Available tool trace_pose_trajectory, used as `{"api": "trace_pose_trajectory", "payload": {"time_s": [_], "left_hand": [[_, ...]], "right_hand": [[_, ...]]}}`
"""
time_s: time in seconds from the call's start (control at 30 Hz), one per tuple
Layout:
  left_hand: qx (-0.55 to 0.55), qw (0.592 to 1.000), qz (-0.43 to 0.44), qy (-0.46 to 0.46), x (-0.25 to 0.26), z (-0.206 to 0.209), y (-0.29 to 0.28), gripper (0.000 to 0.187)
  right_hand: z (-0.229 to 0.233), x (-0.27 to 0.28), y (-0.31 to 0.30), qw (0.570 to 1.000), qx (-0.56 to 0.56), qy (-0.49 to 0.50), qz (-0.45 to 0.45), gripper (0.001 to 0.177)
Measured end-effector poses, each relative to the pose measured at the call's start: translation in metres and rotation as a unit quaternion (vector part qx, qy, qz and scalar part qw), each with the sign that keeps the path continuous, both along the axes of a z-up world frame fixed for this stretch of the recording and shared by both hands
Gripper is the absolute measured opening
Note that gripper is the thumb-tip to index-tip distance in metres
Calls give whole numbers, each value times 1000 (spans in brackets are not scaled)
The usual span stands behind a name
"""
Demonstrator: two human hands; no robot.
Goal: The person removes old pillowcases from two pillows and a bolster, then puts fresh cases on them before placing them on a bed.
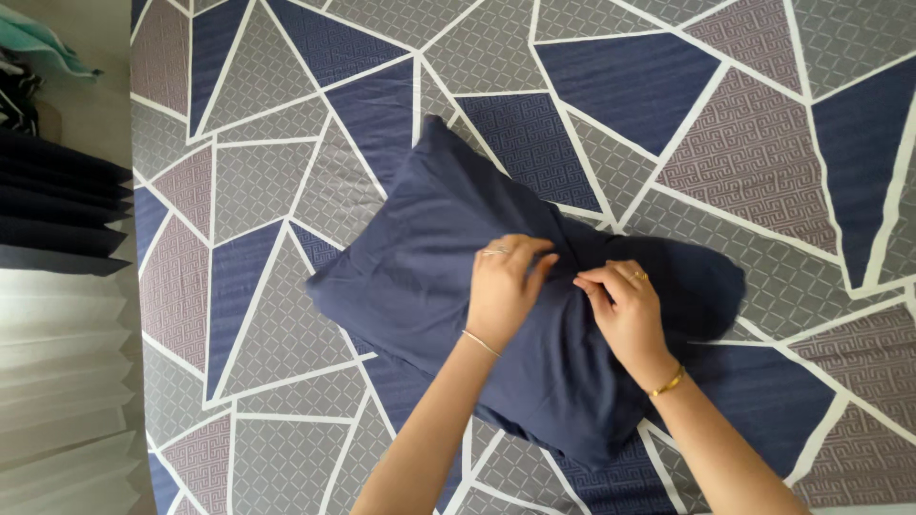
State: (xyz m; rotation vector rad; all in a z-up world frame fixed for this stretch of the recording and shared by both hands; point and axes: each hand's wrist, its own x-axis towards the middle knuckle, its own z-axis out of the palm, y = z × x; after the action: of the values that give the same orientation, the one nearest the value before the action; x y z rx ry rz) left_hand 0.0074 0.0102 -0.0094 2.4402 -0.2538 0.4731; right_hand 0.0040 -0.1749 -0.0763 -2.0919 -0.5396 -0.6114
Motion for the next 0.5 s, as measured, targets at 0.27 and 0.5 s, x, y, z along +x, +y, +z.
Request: {"api": "trace_pose_trajectory", "payload": {"time_s": [0.27, 0.5], "left_hand": [[150, 988, 40, -9, -43, -140, 45, 35], [38, 995, 42, -76, -54, -118, 43, 27]], "right_hand": [[-7, -11, -18, 992, -64, 99, 41, 13], [63, -32, -10, 998, 41, 32, 36, 9]]}}
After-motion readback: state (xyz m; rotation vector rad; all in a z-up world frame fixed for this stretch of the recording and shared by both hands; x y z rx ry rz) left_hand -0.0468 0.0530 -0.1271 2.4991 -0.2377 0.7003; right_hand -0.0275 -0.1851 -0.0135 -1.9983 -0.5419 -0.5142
